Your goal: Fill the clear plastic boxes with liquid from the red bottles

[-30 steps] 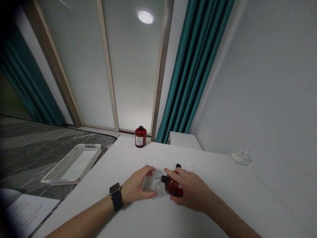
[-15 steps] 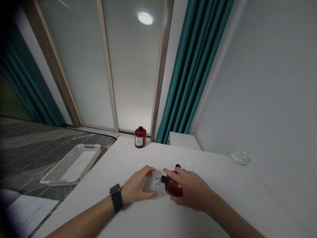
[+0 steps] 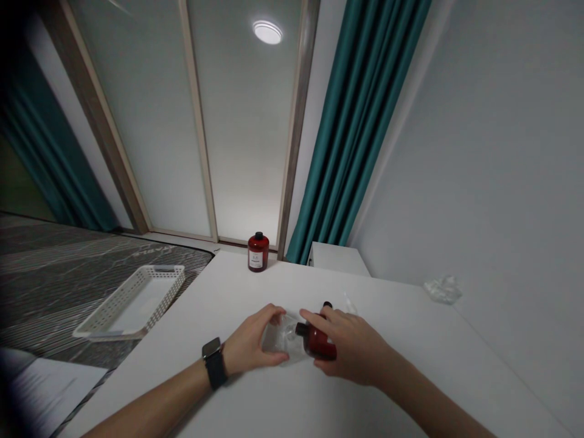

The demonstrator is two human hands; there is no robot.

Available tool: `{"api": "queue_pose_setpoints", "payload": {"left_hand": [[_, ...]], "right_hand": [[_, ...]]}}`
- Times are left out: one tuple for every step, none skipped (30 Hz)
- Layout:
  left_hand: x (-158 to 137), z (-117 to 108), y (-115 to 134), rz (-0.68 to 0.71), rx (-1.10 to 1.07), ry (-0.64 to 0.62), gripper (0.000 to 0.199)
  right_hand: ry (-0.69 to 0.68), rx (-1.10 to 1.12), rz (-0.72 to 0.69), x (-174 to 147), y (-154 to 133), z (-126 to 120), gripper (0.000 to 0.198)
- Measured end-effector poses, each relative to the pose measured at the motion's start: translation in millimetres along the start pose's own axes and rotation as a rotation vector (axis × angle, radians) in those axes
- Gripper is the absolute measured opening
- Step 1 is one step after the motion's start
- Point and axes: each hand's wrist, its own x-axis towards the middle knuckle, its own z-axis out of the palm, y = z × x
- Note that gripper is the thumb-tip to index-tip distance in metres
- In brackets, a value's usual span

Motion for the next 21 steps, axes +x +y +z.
{"api": "queue_pose_setpoints", "payload": {"left_hand": [[-0.1, 0.0, 0.1, -0.001, 0.0, -0.001, 0.071], [-0.3, -0.1, 0.3, -0.002, 0.001, -0.001, 0.071], [-0.4, -0.2, 0.5, -0.003, 0.002, -0.003, 0.071], [-0.5, -0.4, 0.6, -0.005, 0.001, -0.004, 0.071], [-0.5, -0.7, 0.7, -0.007, -0.001, -0.006, 0.071], [-0.5, -0.9, 0.8, -0.01, -0.003, -0.007, 0.071], [-0.3, -1.2, 0.7, -0.013, -0.005, -0.009, 0.071], [-0.2, -1.4, 0.7, -0.016, -0.006, -0.012, 0.07], [0.0, -1.5, 0.7, -0.019, -0.006, -0.013, 0.07], [0.2, -1.6, 0.8, -0.021, -0.005, -0.014, 0.07], [0.3, -1.6, 0.9, -0.024, -0.004, -0.015, 0.07], [0.4, -1.6, 1.1, -0.026, -0.004, -0.015, 0.071], [0.4, -1.6, 1.3, -0.029, -0.005, -0.016, 0.071], [0.4, -1.6, 1.6, -0.032, -0.006, -0.017, 0.071], [0.4, -1.6, 2.0, -0.035, -0.004, -0.018, 0.071], [0.3, -1.7, 2.4, -0.038, -0.003, -0.02, 0.071], [0.3, -1.9, 2.7, -0.04, -0.003, -0.022, 0.07], [0.4, -2.2, 3.0, -0.04, -0.003, -0.025, 0.07], [0.4, -2.5, 3.3, -0.04, -0.005, -0.026, 0.07], [0.4, -2.8, 3.5, -0.038, -0.006, -0.026, 0.07], [0.4, -3.0, 3.6, -0.037, -0.007, -0.026, 0.07]], "right_hand": [[-0.002, -0.001, -0.001, 0.2, -0.2, -0.5, 0.082], [-0.003, -0.003, 0.0, 0.3, -0.4, -1.1, 0.082], [-0.005, -0.005, 0.002, 0.5, -0.7, -1.8, 0.081], [-0.006, -0.006, 0.004, 0.8, -1.2, -2.6, 0.081], [-0.009, -0.005, 0.005, 1.0, -1.7, -3.3, 0.081], [-0.012, -0.003, 0.006, 1.2, -2.2, -4.0, 0.081], [-0.014, -0.002, 0.005, 1.5, -2.7, -4.6, 0.08], [-0.016, -0.001, 0.004, 1.7, -3.1, -5.0, 0.08], [-0.018, -0.001, 0.004, 2.0, -3.3, -5.2, 0.079], [-0.019, -0.002, 0.005, 2.1, -3.3, -5.3, 0.079], [-0.02, -0.003, 0.007, 2.2, -3.1, -5.2, 0.079], [-0.02, -0.002, 0.007, 2.2, -2.7, -4.9, 0.08], [-0.019, 0.0, 0.005, 2.1, -2.2, -4.7, 0.08], [-0.016, 0.002, 0.001, 1.9, -1.7, -4.4, 0.08], [-0.012, 0.004, -0.004, 1.5, -1.3, -4.1, 0.08], [-0.009, 0.005, -0.009, 1.2, -1.0, -4.0, 0.08], [-0.007, 0.005, -0.011, 0.8, -0.8, -4.0, 0.08], [-0.008, 0.003, -0.009, 0.5, -0.8, -4.2, 0.08], [-0.01, 0.001, -0.006, 0.3, -1.1, -4.5, 0.08], [-0.014, 0.001, -0.002, 0.1, -1.4, -4.9, 0.08], [-0.019, 0.001, 0.001, 0.2, -1.9, -5.4, 0.08]]}}
